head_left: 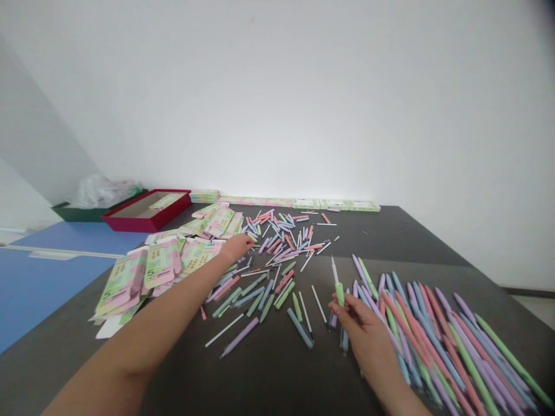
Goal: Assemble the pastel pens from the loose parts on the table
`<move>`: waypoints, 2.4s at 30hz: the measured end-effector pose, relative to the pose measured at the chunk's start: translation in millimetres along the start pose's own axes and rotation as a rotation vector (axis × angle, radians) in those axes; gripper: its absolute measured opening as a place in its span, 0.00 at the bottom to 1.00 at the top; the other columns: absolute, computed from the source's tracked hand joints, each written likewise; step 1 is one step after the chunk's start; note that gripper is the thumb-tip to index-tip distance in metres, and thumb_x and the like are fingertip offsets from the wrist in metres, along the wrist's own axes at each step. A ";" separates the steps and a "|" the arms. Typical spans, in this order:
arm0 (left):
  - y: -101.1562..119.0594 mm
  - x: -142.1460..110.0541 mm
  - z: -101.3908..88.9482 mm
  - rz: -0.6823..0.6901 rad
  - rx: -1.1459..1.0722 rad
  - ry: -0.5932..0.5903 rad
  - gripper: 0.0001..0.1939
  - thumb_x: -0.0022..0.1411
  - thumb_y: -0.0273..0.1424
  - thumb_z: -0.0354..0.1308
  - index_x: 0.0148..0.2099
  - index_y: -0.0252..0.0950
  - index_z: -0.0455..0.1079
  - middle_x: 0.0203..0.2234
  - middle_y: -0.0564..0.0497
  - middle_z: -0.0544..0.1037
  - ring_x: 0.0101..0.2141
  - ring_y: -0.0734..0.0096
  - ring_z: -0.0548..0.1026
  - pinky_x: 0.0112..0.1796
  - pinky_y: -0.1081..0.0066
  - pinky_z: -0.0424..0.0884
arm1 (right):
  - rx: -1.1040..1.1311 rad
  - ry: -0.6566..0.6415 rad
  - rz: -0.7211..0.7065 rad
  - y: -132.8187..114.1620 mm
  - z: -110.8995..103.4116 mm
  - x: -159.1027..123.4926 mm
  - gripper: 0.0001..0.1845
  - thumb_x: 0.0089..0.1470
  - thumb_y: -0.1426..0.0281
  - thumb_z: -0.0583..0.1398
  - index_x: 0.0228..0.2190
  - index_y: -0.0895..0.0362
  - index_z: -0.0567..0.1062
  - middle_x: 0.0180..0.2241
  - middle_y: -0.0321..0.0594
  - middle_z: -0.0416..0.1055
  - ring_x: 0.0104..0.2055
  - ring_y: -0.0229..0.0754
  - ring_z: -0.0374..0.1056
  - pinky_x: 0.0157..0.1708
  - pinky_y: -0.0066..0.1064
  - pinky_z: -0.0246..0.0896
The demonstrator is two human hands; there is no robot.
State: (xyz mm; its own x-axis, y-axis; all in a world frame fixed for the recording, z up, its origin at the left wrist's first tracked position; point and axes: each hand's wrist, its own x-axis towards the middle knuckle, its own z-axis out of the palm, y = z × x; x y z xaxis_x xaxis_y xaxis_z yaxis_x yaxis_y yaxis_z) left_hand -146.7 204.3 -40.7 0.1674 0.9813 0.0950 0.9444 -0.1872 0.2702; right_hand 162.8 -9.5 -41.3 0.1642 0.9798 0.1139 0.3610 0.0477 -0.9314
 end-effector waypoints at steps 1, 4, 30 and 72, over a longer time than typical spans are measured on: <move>1.2 1.8 2.4 0.021 0.011 -0.011 0.08 0.53 0.32 0.54 0.29 0.40 0.76 0.30 0.49 0.78 0.37 0.65 0.72 0.38 0.72 0.62 | -0.003 -0.003 0.002 0.3 0.1 0.1 0.20 0.49 0.58 0.58 0.40 0.57 0.75 0.35 0.40 0.73 0.37 0.45 0.67 0.33 0.30 0.59; 5.1 7.5 7.8 0.081 0.039 -0.033 0.08 0.53 0.31 0.55 0.29 0.40 0.75 0.31 0.48 0.77 0.37 0.64 0.72 0.39 0.72 0.62 | -0.006 -0.012 0.013 1.9 0.0 0.8 0.20 0.50 0.58 0.58 0.40 0.57 0.75 0.35 0.40 0.73 0.38 0.45 0.67 0.33 0.30 0.59; 7.0 17.7 17.6 0.047 0.224 -0.163 0.16 0.61 0.35 0.52 0.50 0.34 0.64 0.46 0.45 0.69 0.42 0.65 0.70 0.41 0.59 0.69 | -0.054 0.007 -0.024 1.7 -0.6 1.5 0.20 0.49 0.57 0.57 0.39 0.57 0.75 0.34 0.40 0.74 0.36 0.45 0.68 0.33 0.30 0.60; 174.6 -133.3 -8.9 -0.239 -2.002 -0.163 0.08 0.56 0.34 0.58 0.32 0.34 0.70 0.30 0.51 0.71 0.32 0.76 0.69 0.39 0.74 0.65 | -0.091 -0.233 -0.075 -8.3 18.3 -6.2 0.12 0.51 0.62 0.54 0.27 0.56 0.73 0.23 0.35 0.67 0.28 0.41 0.63 0.28 0.27 0.55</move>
State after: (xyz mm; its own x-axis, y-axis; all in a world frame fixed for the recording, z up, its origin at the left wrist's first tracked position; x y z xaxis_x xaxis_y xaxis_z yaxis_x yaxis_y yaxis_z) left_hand -6.7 40.4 2.3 0.2384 0.9616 -0.1359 -0.6150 0.2577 0.7452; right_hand 142.0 -12.4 -40.6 -0.0777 0.9930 0.0889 0.4468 0.1145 -0.8873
